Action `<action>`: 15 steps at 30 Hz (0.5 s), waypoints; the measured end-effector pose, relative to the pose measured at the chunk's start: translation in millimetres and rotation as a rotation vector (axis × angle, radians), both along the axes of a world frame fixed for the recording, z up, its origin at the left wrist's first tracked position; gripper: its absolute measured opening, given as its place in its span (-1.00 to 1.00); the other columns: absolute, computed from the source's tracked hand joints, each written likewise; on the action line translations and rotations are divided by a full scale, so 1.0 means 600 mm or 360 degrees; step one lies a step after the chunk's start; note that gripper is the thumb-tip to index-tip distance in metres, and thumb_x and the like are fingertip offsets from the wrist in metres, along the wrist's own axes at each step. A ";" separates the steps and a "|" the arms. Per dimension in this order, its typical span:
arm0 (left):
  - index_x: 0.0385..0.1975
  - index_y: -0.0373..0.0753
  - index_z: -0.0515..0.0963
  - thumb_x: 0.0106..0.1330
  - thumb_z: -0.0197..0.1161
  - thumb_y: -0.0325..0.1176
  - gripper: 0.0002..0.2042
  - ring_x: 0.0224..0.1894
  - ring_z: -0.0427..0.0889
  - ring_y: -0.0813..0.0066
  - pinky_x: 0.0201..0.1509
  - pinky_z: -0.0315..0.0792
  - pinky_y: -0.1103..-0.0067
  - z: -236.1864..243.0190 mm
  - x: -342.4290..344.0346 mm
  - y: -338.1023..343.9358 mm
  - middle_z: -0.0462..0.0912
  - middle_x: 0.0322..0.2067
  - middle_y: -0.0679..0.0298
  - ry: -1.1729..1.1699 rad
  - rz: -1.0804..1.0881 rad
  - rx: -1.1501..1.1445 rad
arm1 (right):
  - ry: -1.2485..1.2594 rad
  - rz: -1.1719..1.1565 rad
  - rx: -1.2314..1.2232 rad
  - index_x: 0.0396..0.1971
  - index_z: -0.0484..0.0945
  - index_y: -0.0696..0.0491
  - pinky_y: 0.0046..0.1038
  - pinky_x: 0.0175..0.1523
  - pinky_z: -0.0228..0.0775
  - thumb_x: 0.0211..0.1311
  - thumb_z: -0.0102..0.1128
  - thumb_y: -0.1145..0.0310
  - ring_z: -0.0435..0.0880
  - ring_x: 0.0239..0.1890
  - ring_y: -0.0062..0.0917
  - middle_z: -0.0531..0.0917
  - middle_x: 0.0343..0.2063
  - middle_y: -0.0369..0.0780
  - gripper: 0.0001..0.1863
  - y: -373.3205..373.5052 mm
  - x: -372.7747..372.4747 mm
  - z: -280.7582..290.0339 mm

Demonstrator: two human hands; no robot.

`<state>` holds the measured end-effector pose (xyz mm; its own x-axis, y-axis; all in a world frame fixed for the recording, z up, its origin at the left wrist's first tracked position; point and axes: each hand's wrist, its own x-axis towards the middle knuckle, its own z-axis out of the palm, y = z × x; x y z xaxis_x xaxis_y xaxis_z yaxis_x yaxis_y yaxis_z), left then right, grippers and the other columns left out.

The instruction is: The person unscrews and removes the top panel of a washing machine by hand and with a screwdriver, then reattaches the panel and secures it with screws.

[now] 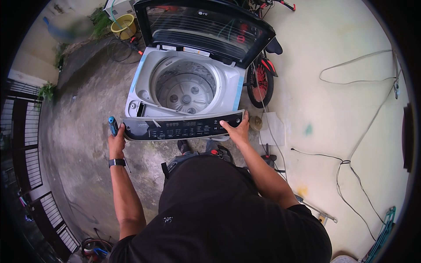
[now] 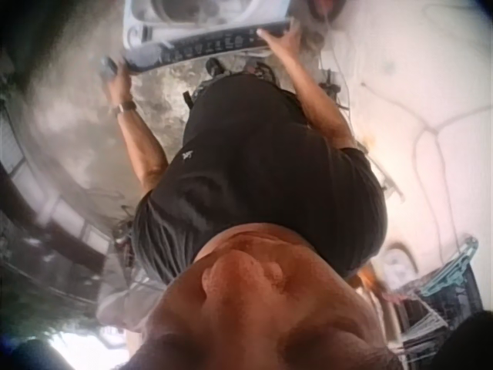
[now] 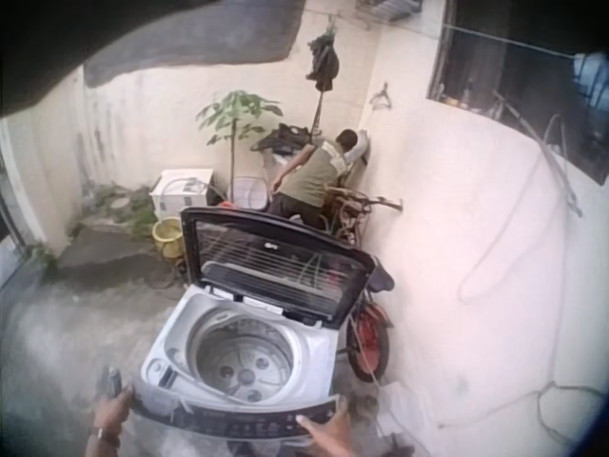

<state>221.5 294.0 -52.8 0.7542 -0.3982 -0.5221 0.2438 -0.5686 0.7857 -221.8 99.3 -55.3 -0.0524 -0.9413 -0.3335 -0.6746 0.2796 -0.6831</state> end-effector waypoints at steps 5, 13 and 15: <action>-0.56 0.01 0.45 0.29 0.45 0.06 -0.62 -0.78 0.19 0.74 -0.69 -0.04 0.65 -0.010 0.006 -0.003 0.31 -0.73 0.57 0.0049 0.0033 -0.0017 | 0.0222 0.0362 -0.0567 0.51 -0.02 0.13 -0.14 0.48 0.13 -0.04 0.62 0.04 0.22 0.42 -0.03 0.17 0.37 0.14 0.23 0.034 -0.027 -0.008; -0.57 0.01 0.41 0.25 0.48 0.10 -0.57 -0.78 0.21 0.72 -0.69 -0.03 0.65 -0.012 0.015 0.008 0.32 -0.74 0.54 0.0064 -0.0010 0.0056 | 0.0125 0.1511 -0.0676 0.28 0.53 -0.14 -0.29 0.08 0.46 0.20 0.35 0.34 0.58 -0.09 -0.28 0.55 -0.13 -0.22 -0.42 0.086 -0.031 0.024; -0.58 0.01 0.39 0.24 0.48 0.11 -0.55 -0.78 0.22 0.71 -0.69 -0.02 0.65 -0.008 0.010 0.006 0.33 -0.74 0.53 0.0040 -0.0017 0.0053 | 0.0149 0.1751 -0.0739 0.29 0.53 -0.14 -0.35 0.02 0.49 0.24 0.30 0.36 0.62 -0.18 -0.34 0.58 -0.24 -0.25 -0.44 0.090 -0.019 0.021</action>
<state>227.2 297.9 -57.4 0.7363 -0.3883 -0.5541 0.2571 -0.5969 0.7600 -233.4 153.0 -42.6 0.8503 -0.5261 0.0122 -0.4500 -0.7389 -0.5015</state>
